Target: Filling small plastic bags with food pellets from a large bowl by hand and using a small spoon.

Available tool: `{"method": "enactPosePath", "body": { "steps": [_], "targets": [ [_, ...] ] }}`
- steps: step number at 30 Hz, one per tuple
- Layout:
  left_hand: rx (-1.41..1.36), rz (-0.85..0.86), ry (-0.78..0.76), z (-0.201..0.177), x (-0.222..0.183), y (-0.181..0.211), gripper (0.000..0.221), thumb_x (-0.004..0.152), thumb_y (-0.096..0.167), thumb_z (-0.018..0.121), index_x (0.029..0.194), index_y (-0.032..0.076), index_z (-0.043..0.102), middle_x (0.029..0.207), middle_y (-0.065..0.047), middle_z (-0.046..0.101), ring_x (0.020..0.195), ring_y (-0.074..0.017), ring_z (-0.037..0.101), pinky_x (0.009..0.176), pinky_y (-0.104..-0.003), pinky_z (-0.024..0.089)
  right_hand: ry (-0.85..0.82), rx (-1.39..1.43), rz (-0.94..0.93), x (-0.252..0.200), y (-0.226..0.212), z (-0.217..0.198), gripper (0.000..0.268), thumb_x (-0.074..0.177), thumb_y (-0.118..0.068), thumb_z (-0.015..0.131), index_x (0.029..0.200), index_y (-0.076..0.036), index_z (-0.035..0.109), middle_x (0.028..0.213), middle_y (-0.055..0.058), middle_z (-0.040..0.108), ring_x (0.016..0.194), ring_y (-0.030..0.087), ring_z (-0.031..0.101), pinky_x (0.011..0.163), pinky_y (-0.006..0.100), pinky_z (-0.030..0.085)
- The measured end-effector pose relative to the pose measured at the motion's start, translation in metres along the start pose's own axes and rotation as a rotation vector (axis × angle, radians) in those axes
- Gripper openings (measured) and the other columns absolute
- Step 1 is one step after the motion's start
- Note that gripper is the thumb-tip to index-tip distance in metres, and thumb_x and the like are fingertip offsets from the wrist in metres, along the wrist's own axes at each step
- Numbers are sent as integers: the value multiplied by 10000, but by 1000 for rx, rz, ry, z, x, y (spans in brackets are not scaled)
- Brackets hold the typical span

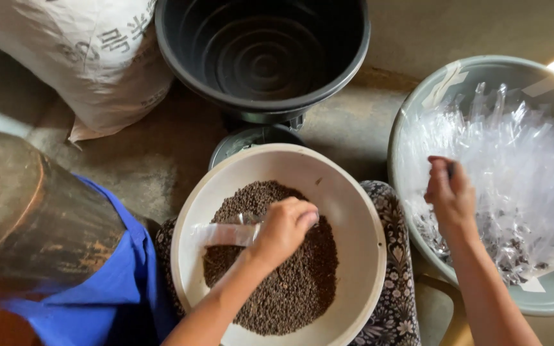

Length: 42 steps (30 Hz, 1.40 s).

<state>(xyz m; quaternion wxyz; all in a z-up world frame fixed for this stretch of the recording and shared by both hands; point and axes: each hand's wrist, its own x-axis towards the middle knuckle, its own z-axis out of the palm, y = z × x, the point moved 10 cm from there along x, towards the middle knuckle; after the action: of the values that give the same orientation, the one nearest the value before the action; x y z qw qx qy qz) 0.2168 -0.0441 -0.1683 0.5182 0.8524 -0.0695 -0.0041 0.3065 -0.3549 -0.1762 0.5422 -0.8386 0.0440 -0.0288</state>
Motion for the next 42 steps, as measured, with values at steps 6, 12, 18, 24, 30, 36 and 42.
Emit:
{"method": "enactPosePath", "body": {
  "steps": [6, 12, 18, 24, 30, 36, 42],
  "targets": [
    [50, 170, 291, -72, -24, 59, 146, 797, -55, 748, 935, -23, 711, 830, -122, 770, 671, -158, 735, 547, -178, 613, -380, 260, 35, -80, -72, 103, 411, 1013, -350, 524, 1098, -11, 740, 823, 119, 700, 725, 199, 671, 648, 329, 575],
    [-232, 171, 253, -121, -78, 154, 107, 843, 27, 725, 946, 26, 751, 1050, -63, 715, 915, -155, 680, 816, -252, 564, -873, 334, 26, -151, -123, 198, 335, 929, -54, 616, 1260, -13, 589, 867, 81, 706, 703, 109, 635, 588, 227, 538],
    [-570, 202, 285, -183, -134, 207, 299, 680, -34, 864, 822, 123, 654, 856, -55, 689, 695, -96, 634, 680, -206, 526, -1013, -312, 225, -149, -82, 195, 129, 948, -112, 636, 879, -17, 688, 740, 51, 706, 527, 143, 603, 498, 275, 506],
    [-611, 136, 315, -140, -121, 148, 369, 714, -51, 847, 817, 79, 517, 815, -58, 652, 738, -122, 622, 736, -246, 544, -952, -197, 419, -163, -20, 183, 223, 994, -144, 601, 881, 32, 680, 694, 115, 698, 494, 189, 593, 483, 295, 499],
    [-503, -73, 280, -66, -134, 76, 204, 717, 4, 855, 806, 64, 682, 793, -54, 789, 678, -114, 723, 679, -235, 607, -762, 468, 512, -153, -67, 166, 329, 1047, -225, 542, 928, 72, 622, 779, 177, 633, 549, 216, 557, 459, 365, 489],
    [-439, 4, 298, -42, -125, 86, 381, 700, -3, 854, 1003, 19, 624, 874, -83, 761, 786, -165, 763, 701, -262, 631, -913, 8, -503, -169, -223, 134, 166, 984, -113, 542, 888, -15, 634, 894, 51, 691, 722, 161, 593, 650, 279, 501],
    [-359, 244, 435, -111, -100, 144, 244, 831, -1, 757, 1014, 47, 602, 902, -81, 715, 822, -159, 709, 795, -247, 639, -693, 52, -432, -162, -204, 127, 98, 900, -87, 659, 987, -70, 699, 866, 2, 641, 692, 92, 552, 591, 239, 444]
  ]
}}
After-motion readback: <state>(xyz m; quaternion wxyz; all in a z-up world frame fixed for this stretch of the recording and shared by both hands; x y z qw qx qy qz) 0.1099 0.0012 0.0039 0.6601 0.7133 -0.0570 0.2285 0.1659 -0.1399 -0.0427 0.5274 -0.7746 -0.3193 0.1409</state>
